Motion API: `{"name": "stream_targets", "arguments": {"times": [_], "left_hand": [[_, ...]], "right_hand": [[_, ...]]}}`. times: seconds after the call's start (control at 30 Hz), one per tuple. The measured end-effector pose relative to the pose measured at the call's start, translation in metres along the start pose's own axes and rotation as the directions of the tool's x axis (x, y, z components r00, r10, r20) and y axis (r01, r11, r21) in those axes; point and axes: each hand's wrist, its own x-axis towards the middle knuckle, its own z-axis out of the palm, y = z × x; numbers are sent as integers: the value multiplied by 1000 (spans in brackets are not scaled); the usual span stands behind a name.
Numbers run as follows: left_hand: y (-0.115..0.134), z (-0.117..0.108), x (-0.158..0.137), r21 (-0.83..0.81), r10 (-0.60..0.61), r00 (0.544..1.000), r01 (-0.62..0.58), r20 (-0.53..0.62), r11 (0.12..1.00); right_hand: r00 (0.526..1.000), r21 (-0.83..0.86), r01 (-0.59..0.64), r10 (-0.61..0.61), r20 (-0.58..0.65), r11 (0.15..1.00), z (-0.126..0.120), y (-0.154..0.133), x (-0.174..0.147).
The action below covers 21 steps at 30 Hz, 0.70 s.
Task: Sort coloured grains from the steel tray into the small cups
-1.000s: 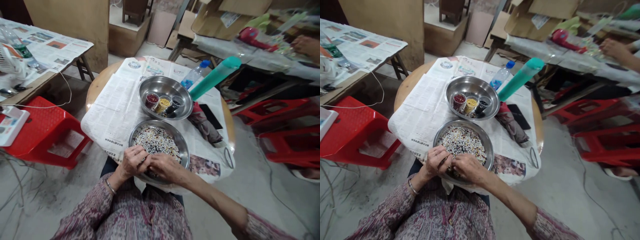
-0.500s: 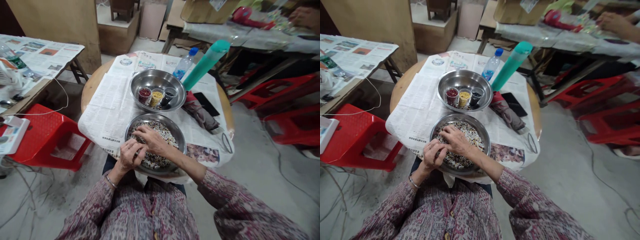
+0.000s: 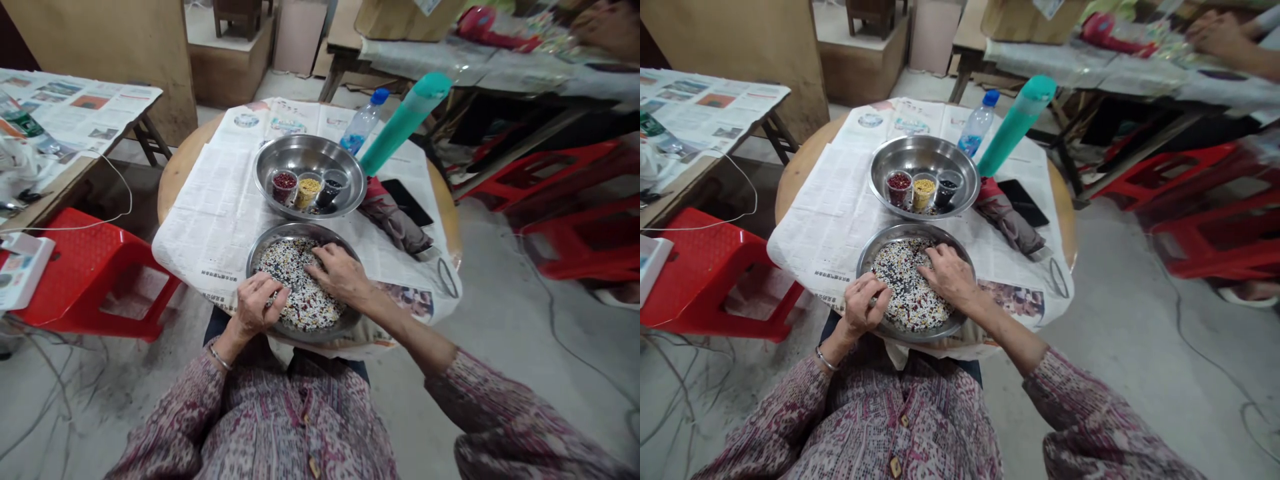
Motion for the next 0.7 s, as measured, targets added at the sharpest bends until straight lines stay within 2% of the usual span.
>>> {"name": "stream_targets", "arguments": {"times": [0.1,0.23,0.3,0.37,0.47,0.53,0.6,0.7], "left_hand": [[1,-1,1,-8,8,1000,-8,-1,1000],[2,-2,1,-16,4,1000,-4,9,1000],[2,-2,2,-16,1,1000,-1,9,1000],[2,-1,2,-19,-3,1000,3,5,1000],[2,-1,3,-21,-6,1000,6,4,1000],[3,-1,3,-10,-13,1000,14,10,1000],[3,-2,3,1,-15,1000,15,10,1000],[3,-2,4,-6,-2,1000,2,3,1000]], "right_hand": [[981,137,117,-136,139,984,-2,-17,-9],[911,306,213,-301,281,928,-29,-24,-27],[871,285,210,-312,380,935,-43,-21,-35],[816,182,215,-279,507,959,-51,-18,-42],[754,57,280,-257,605,958,-49,-19,-46],[765,59,340,-312,564,939,-42,-22,-42],[821,52,376,-358,444,925,-33,-25,-33],[908,-2,362,-352,228,932,-22,-25,-17]]}}
